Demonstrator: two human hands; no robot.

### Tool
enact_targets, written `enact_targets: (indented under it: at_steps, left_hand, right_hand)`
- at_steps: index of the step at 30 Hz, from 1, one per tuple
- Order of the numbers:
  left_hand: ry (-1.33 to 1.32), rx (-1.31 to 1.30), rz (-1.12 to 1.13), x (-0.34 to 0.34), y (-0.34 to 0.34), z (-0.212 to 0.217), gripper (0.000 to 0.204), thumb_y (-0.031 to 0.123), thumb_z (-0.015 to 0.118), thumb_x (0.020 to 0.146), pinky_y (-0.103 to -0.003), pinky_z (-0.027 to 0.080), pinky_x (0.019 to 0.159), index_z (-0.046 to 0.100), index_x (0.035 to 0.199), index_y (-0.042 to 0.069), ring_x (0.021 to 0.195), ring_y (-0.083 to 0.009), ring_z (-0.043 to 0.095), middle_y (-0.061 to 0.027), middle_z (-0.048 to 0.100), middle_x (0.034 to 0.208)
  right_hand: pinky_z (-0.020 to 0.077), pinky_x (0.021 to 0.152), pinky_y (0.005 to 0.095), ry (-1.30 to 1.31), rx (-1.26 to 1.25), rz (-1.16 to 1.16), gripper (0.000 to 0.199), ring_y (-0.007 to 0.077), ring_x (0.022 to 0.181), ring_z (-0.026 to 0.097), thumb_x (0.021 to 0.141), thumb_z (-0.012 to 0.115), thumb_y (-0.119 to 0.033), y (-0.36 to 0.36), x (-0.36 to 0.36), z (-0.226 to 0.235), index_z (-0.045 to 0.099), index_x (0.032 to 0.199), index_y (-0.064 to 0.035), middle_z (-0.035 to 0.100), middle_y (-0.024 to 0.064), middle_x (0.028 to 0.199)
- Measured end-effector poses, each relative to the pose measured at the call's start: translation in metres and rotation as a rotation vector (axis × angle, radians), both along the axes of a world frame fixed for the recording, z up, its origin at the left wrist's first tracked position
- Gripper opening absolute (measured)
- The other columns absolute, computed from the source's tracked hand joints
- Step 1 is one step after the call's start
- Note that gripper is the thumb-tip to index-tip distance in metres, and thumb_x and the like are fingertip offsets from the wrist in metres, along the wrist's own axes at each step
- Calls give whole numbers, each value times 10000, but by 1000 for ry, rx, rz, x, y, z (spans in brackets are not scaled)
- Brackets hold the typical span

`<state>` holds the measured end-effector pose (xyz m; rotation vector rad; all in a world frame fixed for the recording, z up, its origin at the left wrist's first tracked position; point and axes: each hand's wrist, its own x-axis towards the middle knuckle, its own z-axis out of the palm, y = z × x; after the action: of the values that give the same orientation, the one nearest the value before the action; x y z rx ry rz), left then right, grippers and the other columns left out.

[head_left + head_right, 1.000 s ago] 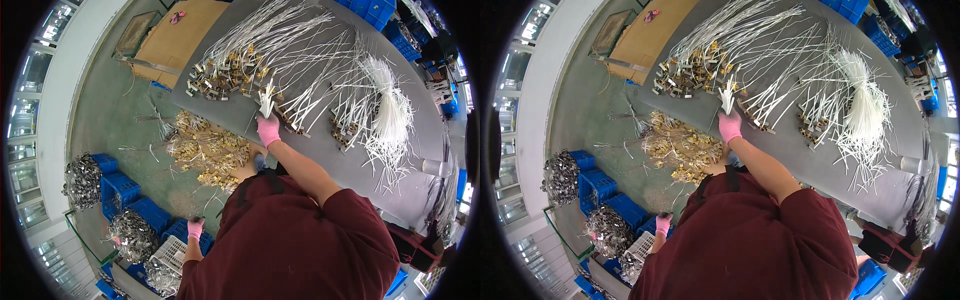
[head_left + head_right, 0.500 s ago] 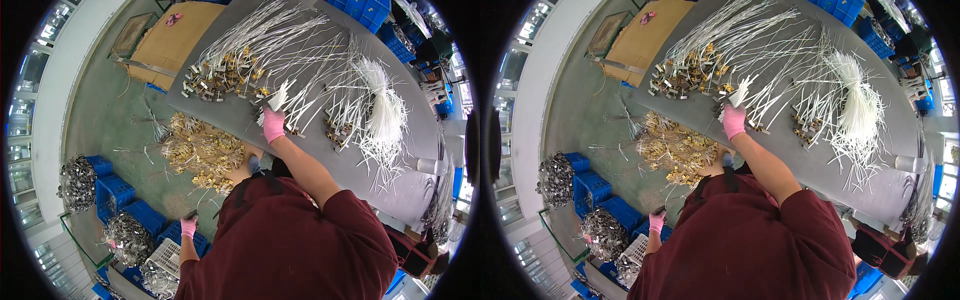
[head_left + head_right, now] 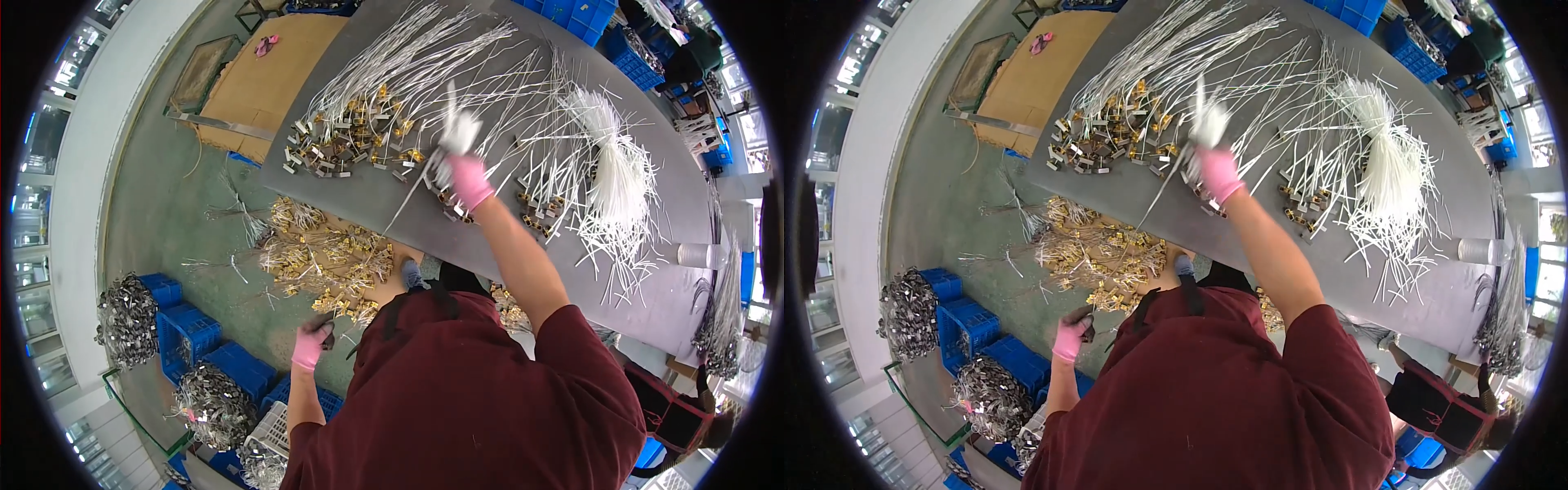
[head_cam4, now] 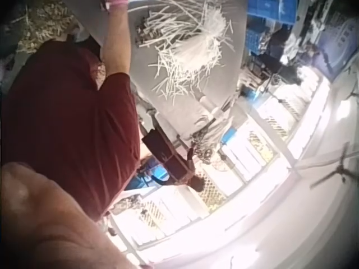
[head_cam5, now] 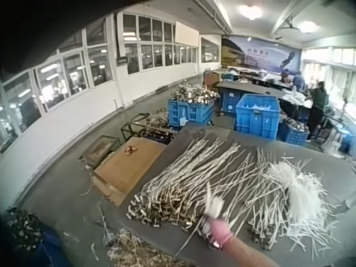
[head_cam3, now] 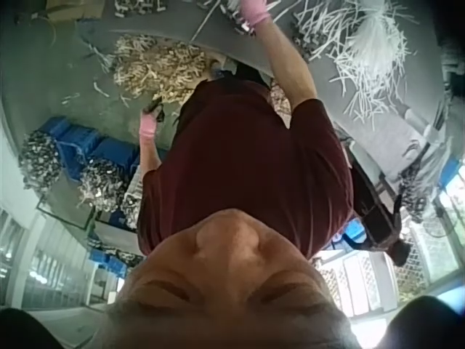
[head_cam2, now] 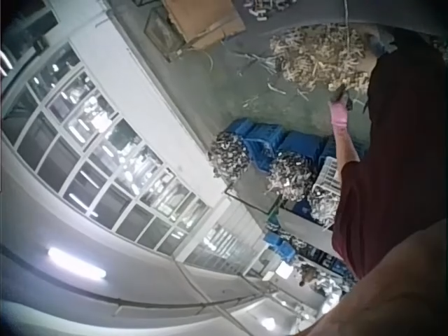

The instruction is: The person organizes wires by bundling them by hand at a workbench.

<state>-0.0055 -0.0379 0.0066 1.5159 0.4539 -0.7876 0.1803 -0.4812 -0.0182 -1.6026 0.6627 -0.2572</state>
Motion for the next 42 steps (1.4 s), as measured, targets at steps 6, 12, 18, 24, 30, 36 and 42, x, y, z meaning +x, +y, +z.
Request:
enact_targets:
  at_steps: [6,12,18,24,30,36,42]
  left_hand:
    - [7,-306,-24,47,-45,18,393,144,616,831,-255,366,460,566,1151,-79,510,-121,487,-34,523,634]
    - [-61,-357,36,127,-144,37,370,279,603,857,-239,391,475,567,1085,-10,567,-112,531,-38,572,705]
    - [-596,93,-32,181,-226,-11,387,327,596,874,-327,493,662,558,1097,13,787,-223,625,-116,644,867]
    - [-879,1064,-417,243,-266,-13,414,284,698,746,-430,461,849,546,1031,26,986,-353,580,-171,618,1016]
    - [-795,1076,-677,268,-261,-10,267,179,640,726,-427,467,831,555,931,31,947,-352,589,-189,642,901]
    - [-1022,637,-362,234,-198,-10,185,151,588,779,-387,480,753,601,923,34,797,-337,608,-176,636,856]
    - [-666,347,-168,125,-108,-13,255,210,574,855,-325,459,705,616,953,-22,755,-204,581,-134,630,825]
  right_hand:
    - [497,653,300,70,-220,204,452,201,737,634,757,716,-260,-6,16,83,593,1013,92,660,151,819]
    - [517,647,292,200,466,332,336,181,698,642,792,701,-164,81,-45,60,628,1034,58,678,121,832]
    - [531,625,331,299,-115,421,339,287,708,657,812,625,-233,39,-26,46,619,1042,17,648,147,777]
    - [500,648,318,245,-53,108,409,211,668,637,758,670,-251,-29,-11,47,623,951,106,660,140,743]
    - [503,619,317,51,-120,225,466,211,686,639,782,684,-335,-8,-38,9,626,1004,71,659,153,803]
    - [493,543,344,262,156,290,432,225,636,615,776,690,-339,61,-41,16,637,983,37,639,130,743]
    - [525,701,446,497,392,283,565,313,904,624,755,697,-378,103,-4,26,573,1164,-8,629,161,1055]
